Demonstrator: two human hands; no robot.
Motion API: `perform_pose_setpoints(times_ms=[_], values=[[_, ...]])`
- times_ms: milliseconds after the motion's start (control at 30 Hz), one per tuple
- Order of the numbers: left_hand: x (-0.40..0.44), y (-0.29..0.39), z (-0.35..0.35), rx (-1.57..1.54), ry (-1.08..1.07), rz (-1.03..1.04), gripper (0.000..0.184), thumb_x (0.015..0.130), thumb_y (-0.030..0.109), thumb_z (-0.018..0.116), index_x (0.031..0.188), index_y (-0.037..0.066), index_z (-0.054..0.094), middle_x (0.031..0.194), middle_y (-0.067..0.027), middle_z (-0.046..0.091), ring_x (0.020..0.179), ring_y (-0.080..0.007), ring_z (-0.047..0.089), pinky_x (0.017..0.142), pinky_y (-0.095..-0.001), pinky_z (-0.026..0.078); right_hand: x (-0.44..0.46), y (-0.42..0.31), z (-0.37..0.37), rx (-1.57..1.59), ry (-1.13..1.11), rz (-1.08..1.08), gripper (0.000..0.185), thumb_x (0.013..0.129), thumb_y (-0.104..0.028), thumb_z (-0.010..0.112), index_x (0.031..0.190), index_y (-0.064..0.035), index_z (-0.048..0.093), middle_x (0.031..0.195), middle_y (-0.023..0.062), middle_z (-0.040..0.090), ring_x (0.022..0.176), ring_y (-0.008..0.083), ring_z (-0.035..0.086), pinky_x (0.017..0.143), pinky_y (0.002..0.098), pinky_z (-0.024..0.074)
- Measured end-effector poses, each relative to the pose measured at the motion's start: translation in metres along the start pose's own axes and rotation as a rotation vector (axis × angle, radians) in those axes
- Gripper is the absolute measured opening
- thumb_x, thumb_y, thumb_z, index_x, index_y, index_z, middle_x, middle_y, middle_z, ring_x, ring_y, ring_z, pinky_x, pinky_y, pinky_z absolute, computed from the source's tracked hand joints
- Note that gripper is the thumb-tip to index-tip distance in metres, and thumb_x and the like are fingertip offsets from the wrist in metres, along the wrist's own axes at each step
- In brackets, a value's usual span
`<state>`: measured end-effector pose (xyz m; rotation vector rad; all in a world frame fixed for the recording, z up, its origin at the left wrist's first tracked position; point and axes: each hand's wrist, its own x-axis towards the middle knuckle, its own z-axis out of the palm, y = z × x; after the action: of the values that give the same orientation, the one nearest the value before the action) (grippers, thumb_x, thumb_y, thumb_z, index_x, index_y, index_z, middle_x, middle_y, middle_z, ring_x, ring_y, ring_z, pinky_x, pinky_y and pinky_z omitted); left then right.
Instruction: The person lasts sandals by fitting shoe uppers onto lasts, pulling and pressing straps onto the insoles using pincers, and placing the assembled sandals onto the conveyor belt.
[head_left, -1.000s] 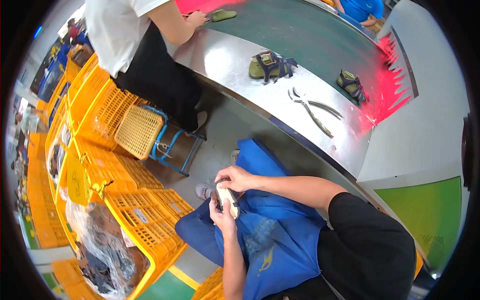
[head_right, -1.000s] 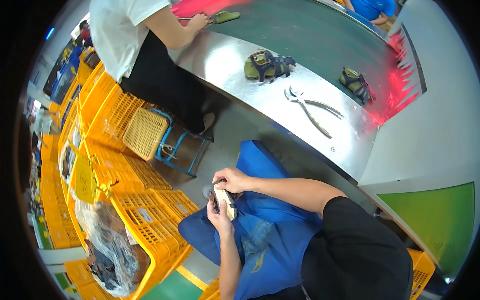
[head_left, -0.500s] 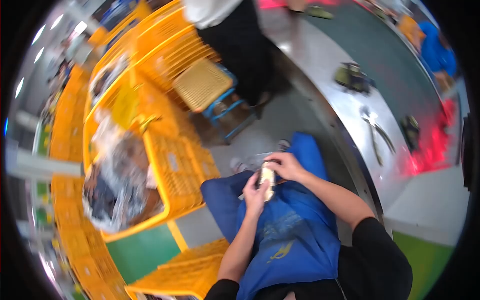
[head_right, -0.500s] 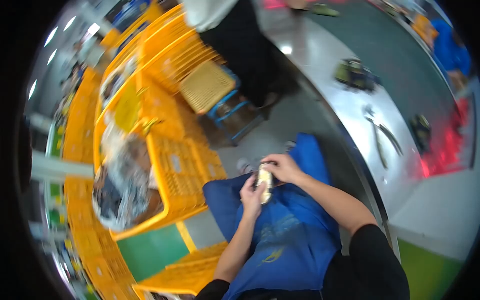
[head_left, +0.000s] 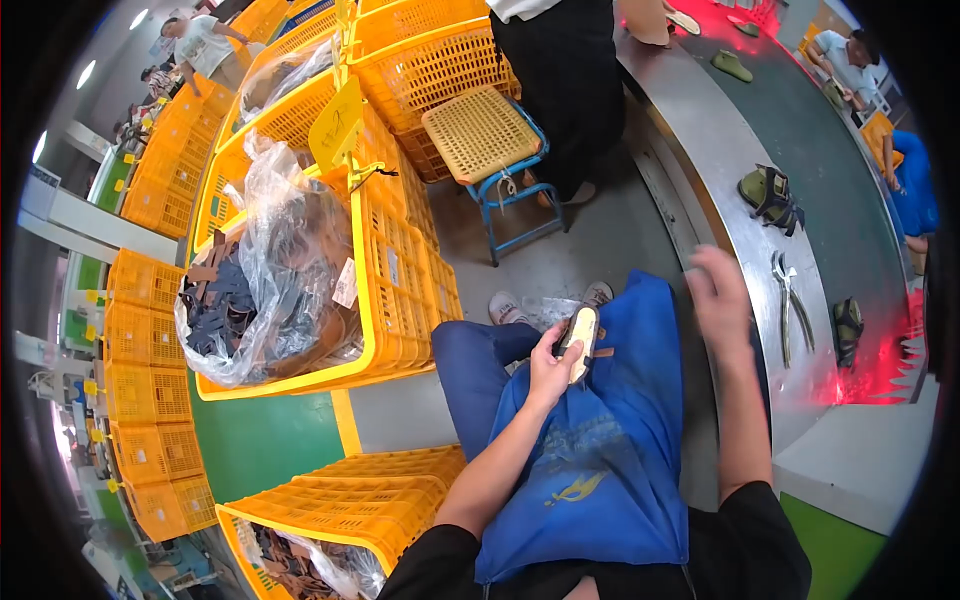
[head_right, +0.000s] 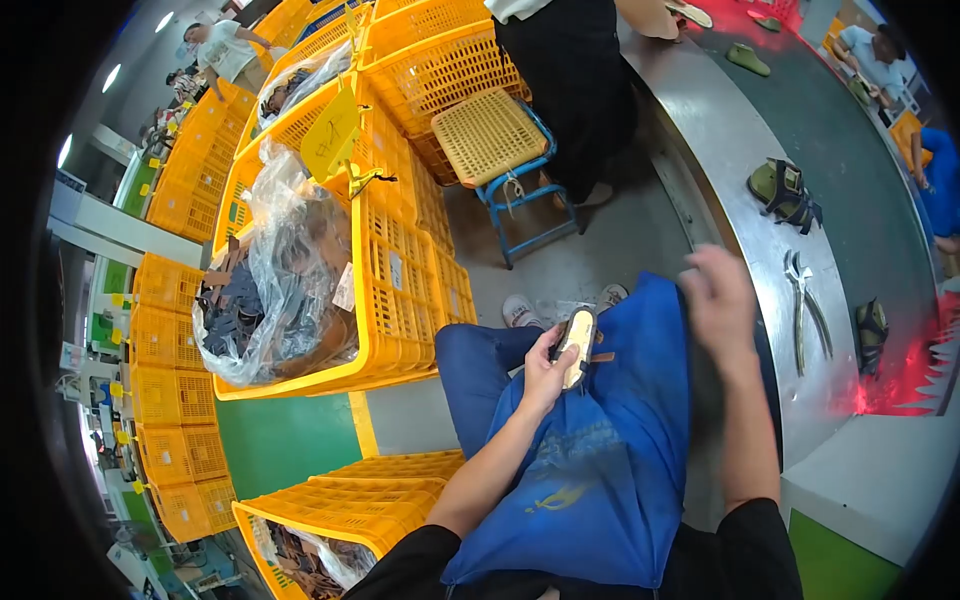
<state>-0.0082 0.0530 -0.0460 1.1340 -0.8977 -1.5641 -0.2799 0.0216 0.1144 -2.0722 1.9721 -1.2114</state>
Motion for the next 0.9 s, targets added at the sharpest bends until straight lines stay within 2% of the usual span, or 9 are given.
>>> perform_pose_setpoints(times_ms=[67,167,267,533,600,667,767,867,900], values=[[0.003,-0.013,-0.002,0.004,0.022,0.017,0.056,0.092,0.009,0.076,0.141,-0.009,0.056,0.135,-0.0176,0.065,0.123,-0.0217,0.062,0.107,-0.0333,0.048,0.001,0.041,-0.051,-0.3,0.234,0.056,0.021,0.094,-0.004,0.069,0.115,-0.0026,0.071,0.122,0.0181,0.07,0.119,0.0344,0.065,0.106,0.0425,0.0478],[0.004,-0.021,-0.002,-0.037,0.051,0.025,0.056,0.089,0.011,0.079,0.138,-0.008,0.058,0.135,-0.0182,0.065,0.124,-0.023,0.062,0.108,-0.0348,0.047,-0.014,0.106,-0.101,-0.855,0.245,0.13,0.039,0.098,-0.025,0.069,0.129,-0.0028,0.065,0.127,0.021,0.068,0.12,0.0405,0.062,0.106,0.0487,0.0458],[0.001,-0.014,0.0,-0.06,0.05,0.003,0.052,0.09,0.006,0.078,0.136,-0.008,0.06,0.131,-0.0163,0.068,0.12,-0.0207,0.064,0.106,-0.0339,0.049,-0.037,0.153,-0.099,-0.808,0.099,0.419,0.044,0.098,-0.031,0.066,0.133,-0.0045,0.063,0.122,0.0239,0.067,0.114,0.043,0.061,0.1,0.0497,0.0473],[-0.001,-0.015,0.002,-0.115,0.062,-0.02,0.054,0.09,0.005,0.078,0.139,-0.011,0.059,0.127,-0.015,0.069,0.112,-0.0169,0.067,0.098,-0.0302,0.053,-0.03,0.143,-0.093,-0.819,0.245,0.301,0.036,0.099,-0.028,0.065,0.126,-0.0044,0.064,0.108,0.0207,0.066,0.105,0.0403,0.063,0.09,0.0496,0.05],[0.0,-0.013,0.004,-0.139,0.066,-0.009,0.055,0.091,0.005,0.078,0.139,-0.011,0.058,0.127,-0.0157,0.069,0.111,-0.0166,0.067,0.097,-0.0301,0.053,-0.029,0.13,-0.1,-0.864,-0.029,0.495,0.034,0.099,-0.029,0.065,0.119,-0.0019,0.066,0.108,0.0215,0.066,0.105,0.0412,0.062,0.091,0.0504,0.0496],[-0.003,-0.011,0.004,-0.128,0.074,-0.036,0.055,0.09,0.005,0.078,0.139,-0.011,0.058,0.127,-0.0158,0.069,0.111,-0.0165,0.067,0.097,-0.03,0.054,-0.031,0.152,-0.109,-0.909,-0.009,0.43,0.03,0.102,-0.029,0.062,0.112,-0.0011,0.066,0.102,0.0169,0.067,0.097,0.0346,0.065,0.085,0.0456,0.0522],[-0.002,-0.009,0.005,-0.145,0.066,-0.038,0.052,0.091,0.002,0.077,0.138,-0.011,0.058,0.127,-0.0142,0.068,0.11,-0.017,0.067,0.097,-0.0296,0.054,-0.02,0.14,-0.128,0.408,0.0,0.944,0.029,0.109,-0.029,0.052,0.113,-0.004,0.067,0.094,0.0029,0.065,0.077,0.0152,0.062,0.066,0.0327,0.0511],[-0.006,0.002,0.01,-0.241,0.046,-0.014,0.046,0.091,-0.006,0.071,0.135,-0.011,0.059,0.129,-0.0163,0.067,0.112,-0.0235,0.068,0.097,-0.0355,0.056,-0.015,0.091,-0.11,1.362,0.056,0.849,0.038,0.111,-0.036,0.05,0.129,-0.004,0.058,0.095,0.0044,0.065,0.083,0.018,0.063,0.076,0.0335,0.0535],[-0.005,0.004,0.013,-0.366,0.0,-0.018,0.044,0.094,-0.009,0.065,0.136,-0.012,0.056,0.128,-0.02,0.067,0.11,-0.03,0.071,0.094,-0.0402,0.06,-0.011,0.05,-0.098,1.353,0.055,0.875,0.038,0.111,-0.035,0.05,0.131,-0.0037,0.058,0.097,0.0058,0.067,0.084,0.0188,0.064,0.077,0.0338,0.054]])
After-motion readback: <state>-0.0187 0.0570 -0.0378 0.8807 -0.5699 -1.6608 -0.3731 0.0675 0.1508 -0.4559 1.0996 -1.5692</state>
